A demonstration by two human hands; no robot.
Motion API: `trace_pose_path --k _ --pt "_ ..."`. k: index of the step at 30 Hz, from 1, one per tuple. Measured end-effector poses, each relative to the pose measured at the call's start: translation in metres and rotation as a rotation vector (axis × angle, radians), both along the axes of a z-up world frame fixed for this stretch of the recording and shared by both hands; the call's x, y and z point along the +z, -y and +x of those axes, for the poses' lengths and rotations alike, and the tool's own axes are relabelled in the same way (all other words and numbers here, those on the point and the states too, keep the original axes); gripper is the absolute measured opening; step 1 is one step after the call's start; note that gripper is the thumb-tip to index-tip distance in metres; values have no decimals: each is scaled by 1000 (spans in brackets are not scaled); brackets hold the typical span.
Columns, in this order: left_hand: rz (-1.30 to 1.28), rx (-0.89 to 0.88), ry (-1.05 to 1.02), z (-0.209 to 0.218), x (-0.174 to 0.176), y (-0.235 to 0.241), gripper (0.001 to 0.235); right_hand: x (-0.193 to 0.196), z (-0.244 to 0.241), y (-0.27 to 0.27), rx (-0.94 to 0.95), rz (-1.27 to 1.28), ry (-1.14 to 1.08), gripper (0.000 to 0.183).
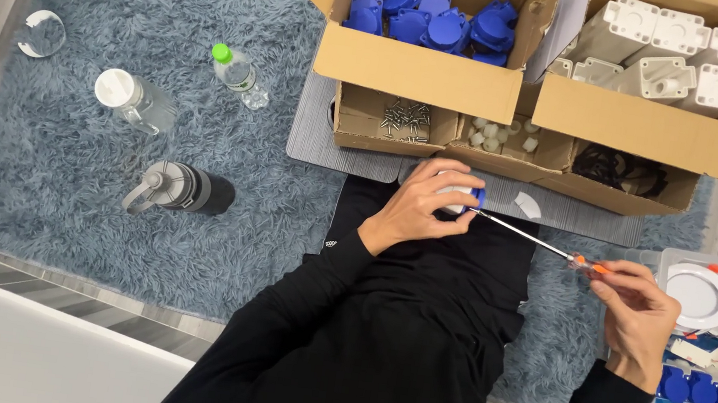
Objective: Assembling electrical components by hand and using a screwdriver to fasten parts.
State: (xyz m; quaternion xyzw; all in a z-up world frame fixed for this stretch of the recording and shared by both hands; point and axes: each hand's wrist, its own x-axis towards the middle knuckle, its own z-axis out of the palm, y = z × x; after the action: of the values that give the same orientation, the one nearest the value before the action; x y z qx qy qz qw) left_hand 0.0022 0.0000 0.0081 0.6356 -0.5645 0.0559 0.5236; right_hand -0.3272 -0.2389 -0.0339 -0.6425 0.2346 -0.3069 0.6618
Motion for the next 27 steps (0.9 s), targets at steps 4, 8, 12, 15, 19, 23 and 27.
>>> trace_pose_path --k 4,8,12,15,19,23,27 --pt "18 9 40 2 -3 0 30 -3 0 1 -6 6 12 28" --pt "4 8 153 3 16 -7 24 -7 -1 2 -9 -2 55 29" --pt "12 99 277 13 36 -19 24 -14 -5 5 -63 23 72 27" --pt "-41 238 287 30 53 -27 15 -10 -2 1 -73 47 89 27" --pt "-78 359 294 51 70 -35 18 -9 -1 0 -79 68 91 24" --pt "-112 529 293 58 70 -35 20 -12 0 0 -70 75 97 24" --pt "-115 292 237 40 78 -36 21 -5 5 -5 -62 111 111 23"
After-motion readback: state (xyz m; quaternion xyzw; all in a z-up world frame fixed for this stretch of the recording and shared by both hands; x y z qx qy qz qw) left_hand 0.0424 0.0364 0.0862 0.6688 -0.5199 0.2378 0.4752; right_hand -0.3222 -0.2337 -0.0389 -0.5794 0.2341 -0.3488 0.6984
